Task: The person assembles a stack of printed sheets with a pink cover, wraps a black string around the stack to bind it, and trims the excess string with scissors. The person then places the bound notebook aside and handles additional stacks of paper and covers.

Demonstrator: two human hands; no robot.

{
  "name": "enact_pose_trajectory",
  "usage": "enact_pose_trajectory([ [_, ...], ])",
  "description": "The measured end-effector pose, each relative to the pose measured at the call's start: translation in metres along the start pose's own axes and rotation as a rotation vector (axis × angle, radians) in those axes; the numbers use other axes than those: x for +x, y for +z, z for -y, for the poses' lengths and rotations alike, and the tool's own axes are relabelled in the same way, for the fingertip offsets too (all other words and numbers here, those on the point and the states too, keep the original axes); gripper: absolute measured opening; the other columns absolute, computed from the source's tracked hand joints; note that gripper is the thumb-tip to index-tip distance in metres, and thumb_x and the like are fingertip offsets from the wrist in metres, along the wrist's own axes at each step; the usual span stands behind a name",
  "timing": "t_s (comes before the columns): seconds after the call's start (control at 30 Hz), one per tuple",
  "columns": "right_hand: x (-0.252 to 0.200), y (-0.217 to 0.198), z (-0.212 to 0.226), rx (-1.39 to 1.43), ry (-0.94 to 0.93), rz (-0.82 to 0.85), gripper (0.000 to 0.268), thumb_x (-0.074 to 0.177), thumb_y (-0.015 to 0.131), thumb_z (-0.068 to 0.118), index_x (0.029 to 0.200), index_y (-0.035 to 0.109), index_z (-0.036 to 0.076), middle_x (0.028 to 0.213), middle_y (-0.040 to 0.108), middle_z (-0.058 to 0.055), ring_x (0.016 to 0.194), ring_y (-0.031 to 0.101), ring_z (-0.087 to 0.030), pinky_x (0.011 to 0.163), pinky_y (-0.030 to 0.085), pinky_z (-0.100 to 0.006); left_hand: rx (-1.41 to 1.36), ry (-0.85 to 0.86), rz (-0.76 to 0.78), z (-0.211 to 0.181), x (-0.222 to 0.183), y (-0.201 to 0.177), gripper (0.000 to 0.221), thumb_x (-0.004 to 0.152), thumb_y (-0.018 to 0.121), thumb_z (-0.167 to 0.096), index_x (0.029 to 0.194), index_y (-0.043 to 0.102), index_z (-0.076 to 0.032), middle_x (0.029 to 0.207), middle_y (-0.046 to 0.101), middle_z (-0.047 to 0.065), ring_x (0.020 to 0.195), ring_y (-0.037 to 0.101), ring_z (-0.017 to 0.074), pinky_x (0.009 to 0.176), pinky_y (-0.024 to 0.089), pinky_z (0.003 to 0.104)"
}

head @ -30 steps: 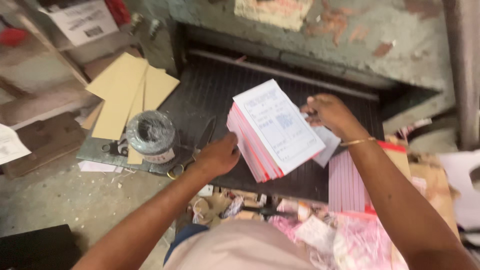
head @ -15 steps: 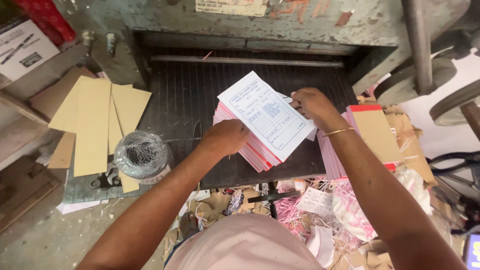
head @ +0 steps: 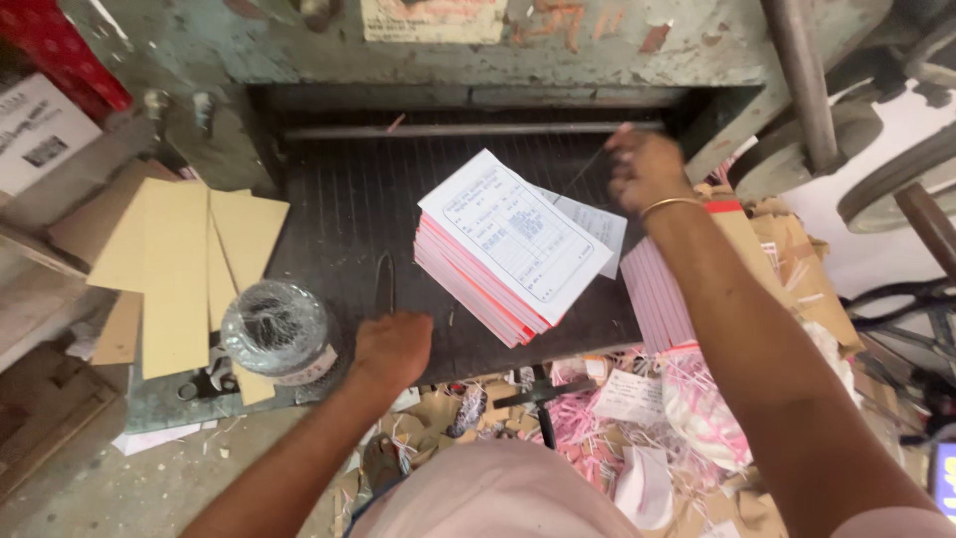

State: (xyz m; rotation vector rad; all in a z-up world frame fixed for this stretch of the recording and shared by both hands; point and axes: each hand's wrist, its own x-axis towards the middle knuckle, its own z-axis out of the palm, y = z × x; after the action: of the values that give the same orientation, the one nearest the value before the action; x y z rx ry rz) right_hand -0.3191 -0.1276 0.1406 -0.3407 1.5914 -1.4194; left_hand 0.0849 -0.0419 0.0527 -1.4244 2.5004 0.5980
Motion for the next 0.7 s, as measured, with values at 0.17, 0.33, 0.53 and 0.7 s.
enact_pose_trajectory([
  [0.17, -0.012, 0.0, 0.047, 0.088, -0.212, 0.072, 0.029, 0.103, 0.059, 0.027, 0.078, 0.06, 0.013, 0.057, 0.037, 0.006, 0.047, 0.028, -0.009, 0.043, 0.022, -0.027, -0.03, 0.16, -0.062, -0.003, 0.002, 0.016, 0.024, 0.094, 0.051, -0.013, 0.099, 0.074, -0.009, 0.107, 0.074, 0.015, 0.102, 0.072, 0.0329, 0.085, 0.057, 0.049],
  [0.33, -0.041, 0.017, 0.058, -0.113, -0.223, 0.157, 0.021, 0.102, 0.056, 0.025, 0.088, 0.061, 0.011, 0.061, 0.042, 0.005, 0.048, 0.029, -0.007, 0.043, 0.022, -0.025, -0.084, 0.271, -0.025, 0.0, -0.006, 0.015, 0.023, 0.089, 0.051, -0.009, 0.096, 0.073, -0.006, 0.102, 0.074, 0.016, 0.098, 0.072, 0.0352, 0.085, 0.056, 0.049],
  [0.53, -0.065, 0.017, 0.05, -0.164, -0.11, 0.22, 0.021, 0.102, 0.052, 0.023, 0.095, 0.067, 0.009, 0.063, 0.043, 0.005, 0.048, 0.029, -0.006, 0.043, 0.024, -0.023, -0.16, 0.135, 0.074, -0.012, -0.026, 0.007, 0.03, 0.101, 0.047, -0.021, 0.099, 0.072, -0.006, 0.104, 0.072, 0.02, 0.1, 0.07, 0.0388, 0.092, 0.053, 0.051],
  [0.7, -0.074, 0.017, 0.032, -0.155, -0.03, 0.25, 0.023, 0.103, 0.05, 0.025, 0.096, 0.067, 0.011, 0.063, 0.043, 0.005, 0.047, 0.029, -0.006, 0.042, 0.024, -0.023, -0.168, 0.262, -0.018, -0.015, -0.044, -0.021, 0.021, 0.09, 0.051, -0.012, 0.095, 0.069, -0.005, 0.1, 0.072, 0.02, 0.098, 0.069, 0.0398, 0.088, 0.053, 0.053],
])
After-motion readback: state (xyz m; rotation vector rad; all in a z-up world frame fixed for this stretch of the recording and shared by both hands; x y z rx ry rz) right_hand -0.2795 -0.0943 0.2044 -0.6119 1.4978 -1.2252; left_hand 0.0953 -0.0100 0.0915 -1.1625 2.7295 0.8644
